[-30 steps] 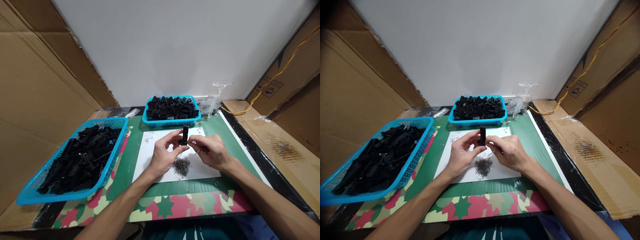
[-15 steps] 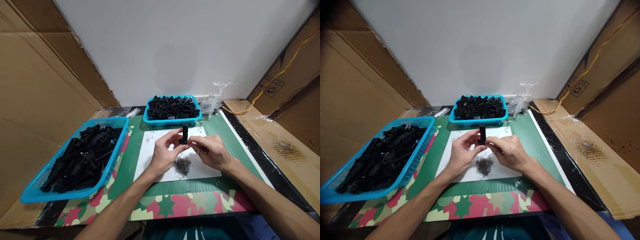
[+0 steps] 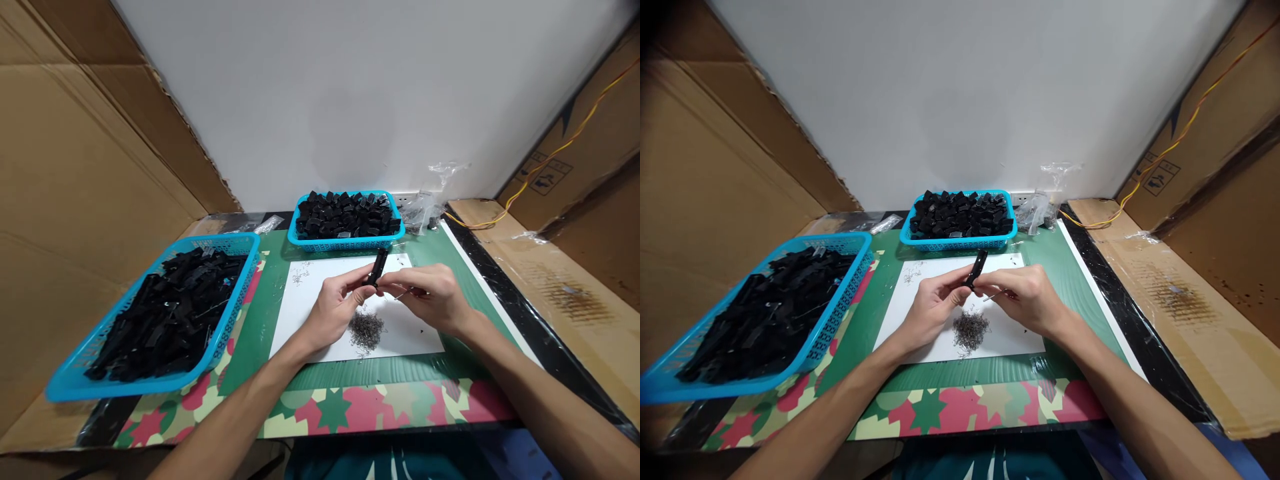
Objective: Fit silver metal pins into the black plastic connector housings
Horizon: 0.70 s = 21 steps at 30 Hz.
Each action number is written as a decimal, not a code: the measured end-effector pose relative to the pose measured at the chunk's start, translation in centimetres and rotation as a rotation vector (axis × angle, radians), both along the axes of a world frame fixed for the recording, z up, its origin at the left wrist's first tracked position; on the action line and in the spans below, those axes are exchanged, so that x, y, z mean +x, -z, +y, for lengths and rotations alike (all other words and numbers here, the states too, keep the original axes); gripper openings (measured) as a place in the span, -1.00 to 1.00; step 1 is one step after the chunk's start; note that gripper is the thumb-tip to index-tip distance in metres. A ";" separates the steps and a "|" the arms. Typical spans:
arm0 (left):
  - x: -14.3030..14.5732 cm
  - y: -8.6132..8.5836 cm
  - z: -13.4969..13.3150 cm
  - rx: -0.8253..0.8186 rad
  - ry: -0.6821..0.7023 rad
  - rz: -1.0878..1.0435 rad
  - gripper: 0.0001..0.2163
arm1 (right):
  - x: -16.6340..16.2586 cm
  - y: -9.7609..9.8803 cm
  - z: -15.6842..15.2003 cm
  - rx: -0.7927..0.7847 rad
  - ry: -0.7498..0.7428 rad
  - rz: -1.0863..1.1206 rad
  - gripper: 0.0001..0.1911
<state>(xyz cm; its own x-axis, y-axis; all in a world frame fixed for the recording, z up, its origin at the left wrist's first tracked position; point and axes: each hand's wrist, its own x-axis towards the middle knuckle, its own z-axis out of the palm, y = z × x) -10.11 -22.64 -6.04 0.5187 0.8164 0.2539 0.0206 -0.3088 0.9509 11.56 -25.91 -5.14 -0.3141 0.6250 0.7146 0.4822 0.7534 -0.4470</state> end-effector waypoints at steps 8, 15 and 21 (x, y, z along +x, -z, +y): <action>0.3 -0.6 -0.6 -0.001 0.193 0.074 -0.58 | 1.5 -0.4 -1.4 -0.027 0.041 -0.100 -0.85; 0.7 0.1 -1.0 0.279 0.040 0.255 -0.63 | 2.5 1.3 -4.1 -0.199 0.168 -0.160 -0.87; 1.0 1.4 -1.0 0.473 0.101 0.358 -0.84 | 2.8 1.3 -4.9 -0.393 0.179 -0.242 -0.92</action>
